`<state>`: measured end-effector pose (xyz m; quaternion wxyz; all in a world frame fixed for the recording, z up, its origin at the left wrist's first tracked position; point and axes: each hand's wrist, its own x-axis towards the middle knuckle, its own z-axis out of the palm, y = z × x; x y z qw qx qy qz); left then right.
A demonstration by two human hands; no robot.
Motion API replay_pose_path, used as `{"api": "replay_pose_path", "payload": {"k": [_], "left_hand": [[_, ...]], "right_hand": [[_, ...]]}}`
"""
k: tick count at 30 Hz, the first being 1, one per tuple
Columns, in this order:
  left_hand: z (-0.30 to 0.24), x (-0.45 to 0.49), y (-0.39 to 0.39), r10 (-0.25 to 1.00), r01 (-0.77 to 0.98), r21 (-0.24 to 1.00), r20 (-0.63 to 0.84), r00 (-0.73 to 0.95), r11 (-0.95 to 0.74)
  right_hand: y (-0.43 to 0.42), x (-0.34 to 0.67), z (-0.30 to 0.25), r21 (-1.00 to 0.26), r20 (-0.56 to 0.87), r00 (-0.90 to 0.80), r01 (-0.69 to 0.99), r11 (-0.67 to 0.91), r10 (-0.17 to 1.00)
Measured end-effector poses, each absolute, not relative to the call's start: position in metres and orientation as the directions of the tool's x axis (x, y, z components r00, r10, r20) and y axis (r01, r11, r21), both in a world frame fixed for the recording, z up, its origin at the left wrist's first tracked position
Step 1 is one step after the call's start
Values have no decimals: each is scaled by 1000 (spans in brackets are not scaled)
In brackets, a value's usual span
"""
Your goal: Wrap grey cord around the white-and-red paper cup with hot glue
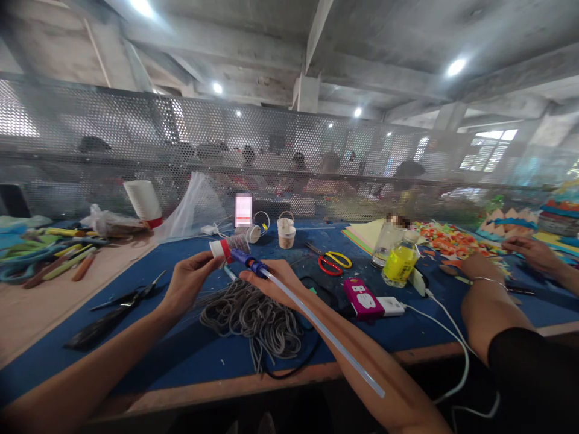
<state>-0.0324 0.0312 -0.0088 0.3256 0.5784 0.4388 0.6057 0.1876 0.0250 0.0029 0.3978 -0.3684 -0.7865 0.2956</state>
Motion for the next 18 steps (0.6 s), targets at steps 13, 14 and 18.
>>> {"api": "replay_pose_path", "payload": {"k": [13, 14, 18], "left_hand": [[-15, -35, 36, 916, -7, 924, 378, -130, -382], [-15, -35, 37, 920, -28, 927, 368, -132, -375], [-12, -34, 37, 946, -149, 937, 298, -125, -315]], "right_hand": [[27, 187, 0, -763, 382, -425, 356, 539, 821], [27, 187, 0, -760, 385, -426, 357, 543, 819], [25, 187, 1, -783, 369, -414, 345, 519, 832]]}}
